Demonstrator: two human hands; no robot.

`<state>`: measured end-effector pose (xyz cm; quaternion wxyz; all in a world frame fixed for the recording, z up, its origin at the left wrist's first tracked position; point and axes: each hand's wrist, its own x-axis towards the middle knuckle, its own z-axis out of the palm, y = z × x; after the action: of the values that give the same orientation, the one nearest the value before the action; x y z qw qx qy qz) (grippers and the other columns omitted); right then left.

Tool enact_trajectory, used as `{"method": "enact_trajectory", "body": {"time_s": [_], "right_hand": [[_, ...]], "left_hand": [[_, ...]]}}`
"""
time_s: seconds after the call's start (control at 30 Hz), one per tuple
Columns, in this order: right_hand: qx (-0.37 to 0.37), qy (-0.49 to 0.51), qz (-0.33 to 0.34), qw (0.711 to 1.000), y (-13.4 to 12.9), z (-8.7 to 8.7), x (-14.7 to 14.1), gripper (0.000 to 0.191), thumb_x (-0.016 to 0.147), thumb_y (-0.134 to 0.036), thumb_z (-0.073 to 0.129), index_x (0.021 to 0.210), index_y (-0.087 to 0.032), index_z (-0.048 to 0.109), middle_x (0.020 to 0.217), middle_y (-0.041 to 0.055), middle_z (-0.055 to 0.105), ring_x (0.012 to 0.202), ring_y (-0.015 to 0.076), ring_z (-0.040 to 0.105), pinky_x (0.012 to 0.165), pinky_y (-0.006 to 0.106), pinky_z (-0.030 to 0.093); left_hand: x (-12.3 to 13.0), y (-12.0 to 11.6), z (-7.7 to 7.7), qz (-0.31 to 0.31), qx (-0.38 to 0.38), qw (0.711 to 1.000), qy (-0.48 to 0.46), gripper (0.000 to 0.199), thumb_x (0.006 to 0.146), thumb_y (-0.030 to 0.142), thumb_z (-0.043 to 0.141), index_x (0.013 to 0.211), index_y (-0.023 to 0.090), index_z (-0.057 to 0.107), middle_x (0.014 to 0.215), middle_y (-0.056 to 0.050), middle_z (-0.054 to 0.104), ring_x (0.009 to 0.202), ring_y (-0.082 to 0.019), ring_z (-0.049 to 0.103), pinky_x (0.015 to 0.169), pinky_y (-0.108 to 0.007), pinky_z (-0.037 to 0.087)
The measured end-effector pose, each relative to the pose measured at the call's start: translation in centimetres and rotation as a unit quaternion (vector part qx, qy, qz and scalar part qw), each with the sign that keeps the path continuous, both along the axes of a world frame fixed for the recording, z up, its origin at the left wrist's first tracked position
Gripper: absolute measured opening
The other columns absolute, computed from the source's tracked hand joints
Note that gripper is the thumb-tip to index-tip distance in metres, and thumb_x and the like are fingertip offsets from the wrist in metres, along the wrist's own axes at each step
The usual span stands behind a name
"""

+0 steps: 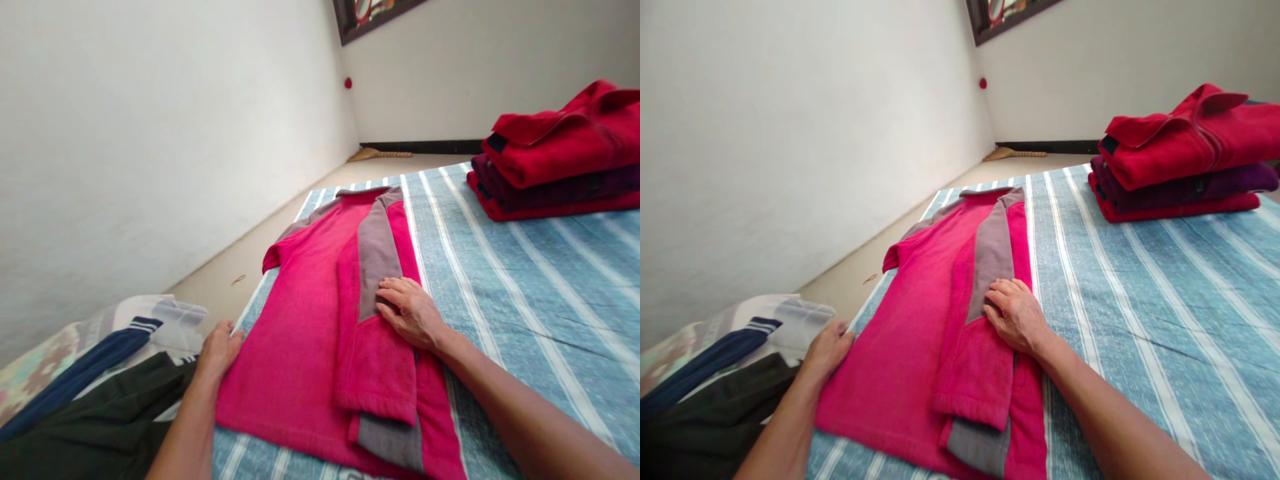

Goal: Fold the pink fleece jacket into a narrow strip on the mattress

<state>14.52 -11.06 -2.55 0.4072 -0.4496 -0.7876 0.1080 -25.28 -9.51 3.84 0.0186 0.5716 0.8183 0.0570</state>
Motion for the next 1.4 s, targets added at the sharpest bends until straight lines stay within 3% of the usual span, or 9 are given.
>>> {"method": "enact_trajectory", "body": {"time_s": [0.27,0.4,0.47,0.57,0.63,0.73,0.9,1.1,1.4], "right_hand": [[0.003,-0.004,0.004,1.0,-0.2,-0.1,0.1,0.015,0.089,-0.023,0.054,0.093,-0.018,0.068,0.11,0.0116,0.067,0.102,0.0255,0.061,0.091,0.044,0.046],[0.007,-0.003,0.0,1.0,-0.2,-0.1,0.0,0.015,0.089,-0.023,0.054,0.092,-0.018,0.068,0.11,0.0121,0.067,0.102,0.0261,0.061,0.09,0.044,0.047],[0.009,-0.004,-0.001,1.0,-0.2,-0.2,-0.1,0.015,0.089,-0.022,0.054,0.092,-0.018,0.068,0.11,0.0127,0.067,0.102,0.0265,0.061,0.09,0.045,0.047],[0.017,-0.006,0.0,1.0,-0.2,-0.3,-0.1,0.016,0.09,-0.022,0.053,0.094,-0.017,0.067,0.11,0.013,0.067,0.103,0.0268,0.061,0.09,0.045,0.047],[0.024,-0.008,0.001,1.0,-0.2,-0.3,-0.1,0.017,0.09,-0.022,0.052,0.096,-0.016,0.067,0.11,0.0132,0.067,0.103,0.027,0.061,0.089,0.045,0.047],[0.026,-0.01,0.004,1.0,-0.2,-0.5,-0.1,0.017,0.09,-0.022,0.052,0.097,-0.015,0.067,0.109,0.0132,0.067,0.105,0.0275,0.06,0.09,0.045,0.047],[0.018,-0.015,0.004,1.0,-0.1,-0.8,-0.1,0.017,0.09,-0.023,0.053,0.1,-0.017,0.066,0.111,0.0117,0.067,0.108,0.0275,0.059,0.094,0.047,0.045],[0.024,-0.013,0.004,1.0,-0.1,-0.8,-0.1,0.016,0.09,-0.022,0.053,0.099,-0.017,0.065,0.111,0.012,0.067,0.107,0.0273,0.06,0.093,0.047,0.046],[0.027,-0.014,0.002,1.0,-0.1,-0.7,-0.1,0.015,0.09,-0.022,0.052,0.098,-0.018,0.065,0.111,0.0119,0.067,0.107,0.027,0.06,0.093,0.047,0.046]], "left_hand": [[-0.5,-0.2,0.3,-0.02,-0.055,0.998,-0.023,0.031,0.075,0.041,0.048,0.086,0.016,0.065,0.09,-0.011,0.073,0.094,-0.03,0.067,0.081,-0.032,0.05],[2.0,-1.0,1.1,-0.033,-0.012,0.999,-0.019,0.044,0.08,0.046,0.048,0.103,0.013,0.065,0.108,-0.014,0.07,0.105,-0.031,0.064,0.088,-0.035,0.05],[4.8,-1.8,1.2,-0.093,0.044,0.994,-0.047,0.043,0.083,0.044,0.048,0.109,0.013,0.064,0.114,-0.013,0.069,0.103,-0.029,0.066,0.089,-0.036,0.051],[9.9,-3.2,0.7,-0.268,0.121,0.951,-0.101,0.034,0.088,0.036,0.048,0.11,0.015,0.064,0.116,-0.011,0.068,0.109,-0.023,0.063,0.1,-0.036,0.047],[13.2,-4.1,0.1,-0.385,0.132,0.906,-0.115,0.03,0.092,0.027,0.045,0.113,0.016,0.063,0.117,-0.01,0.068,0.112,-0.02,0.062,0.1,-0.034,0.048],[16.4,-4.9,-1.3,-0.472,0.12,0.868,-0.1,0.031,0.093,0.017,0.042,0.117,0.015,0.061,0.126,-0.011,0.064,0.12,-0.018,0.057,0.102,-0.034,0.048],[17.3,-5.5,-3.1,-0.461,0.041,0.886,-0.034,0.04,0.09,0.016,0.048,0.131,0.014,0.051,0.138,-0.013,0.053,0.129,-0.025,0.048,0.103,-0.046,0.046],[16.8,-5.5,-3.3,-0.448,0.007,0.893,-0.035,0.043,0.092,0.017,0.046,0.135,0.016,0.046,0.143,-0.012,0.048,0.133,-0.025,0.043,0.106,-0.049,0.042],[17.2,-4.6,-2.8,-0.454,0.135,0.874,-0.111,0.028,0.088,0.014,0.051,0.115,0.013,0.06,0.119,-0.014,0.065,0.115,-0.023,0.058,0.1,-0.041,0.048]]}}
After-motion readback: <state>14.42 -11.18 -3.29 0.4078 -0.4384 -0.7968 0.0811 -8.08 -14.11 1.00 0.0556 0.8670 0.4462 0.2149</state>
